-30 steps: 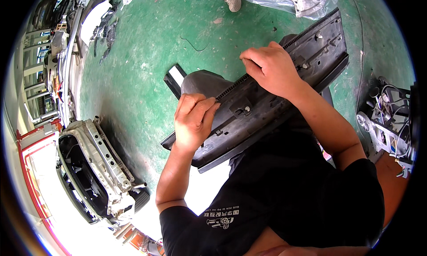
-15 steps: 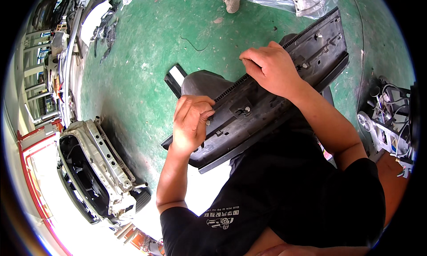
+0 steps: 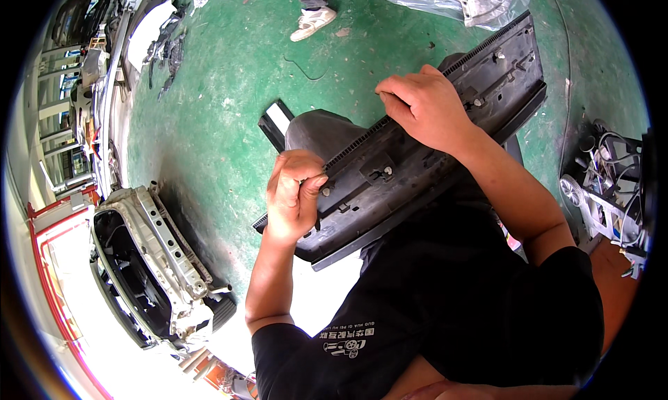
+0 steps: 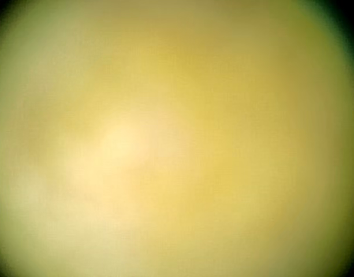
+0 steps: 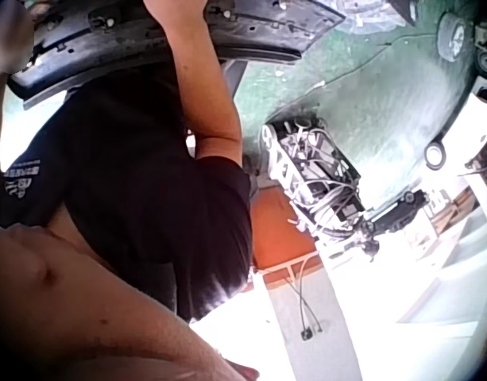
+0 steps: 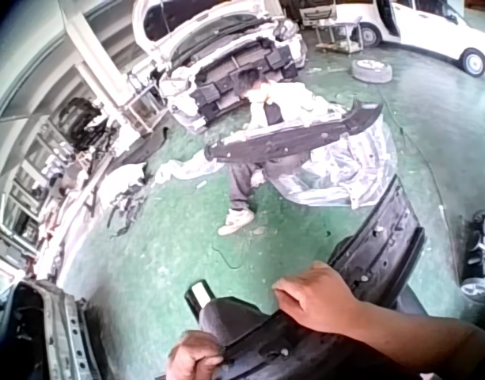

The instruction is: The person sits on the floor of a workshop and assembles a black plastic car part, likely a bumper or trim piece. They use their hands to align and snap a long strip into the grooves of the main component. Another person is visible in the background working on a separate part.

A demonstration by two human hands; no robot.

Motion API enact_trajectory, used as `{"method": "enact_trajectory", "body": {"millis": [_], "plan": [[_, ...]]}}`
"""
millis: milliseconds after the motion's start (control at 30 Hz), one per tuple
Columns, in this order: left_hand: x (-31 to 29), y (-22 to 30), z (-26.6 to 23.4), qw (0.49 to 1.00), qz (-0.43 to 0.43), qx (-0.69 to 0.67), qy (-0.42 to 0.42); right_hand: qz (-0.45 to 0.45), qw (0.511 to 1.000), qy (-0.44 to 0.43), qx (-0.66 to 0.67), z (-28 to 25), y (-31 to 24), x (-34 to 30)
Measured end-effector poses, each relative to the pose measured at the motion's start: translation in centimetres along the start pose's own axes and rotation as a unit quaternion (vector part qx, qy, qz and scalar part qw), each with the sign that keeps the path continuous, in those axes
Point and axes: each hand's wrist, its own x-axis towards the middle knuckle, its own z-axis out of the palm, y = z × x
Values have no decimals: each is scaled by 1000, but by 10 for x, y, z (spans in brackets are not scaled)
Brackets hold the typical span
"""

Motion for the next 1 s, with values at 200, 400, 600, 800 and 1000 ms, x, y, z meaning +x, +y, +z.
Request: {"method": "enact_trajectory", "body": {"millis": [200, 400, 600, 800, 1000], "plan": [[-4, 0, 1, 1000, -17, -14, -12, 3, 1000, -1, 2, 0, 0, 0], [-7, -2, 7, 999, -37, -20, 11, 1, 1000, 1, 5, -1, 0, 0], [-9, 5, 7, 991, -109, -64, 38, 3, 1000, -27, -5, -4, 2, -2], [-8, 17, 1, 986, -159, -30, 28, 7, 1000, 0, 10, -2, -2, 1], [11, 33, -6, 971, -99, 204, -82, 5, 1000, 4, 15, 0, 0, -1]]}}
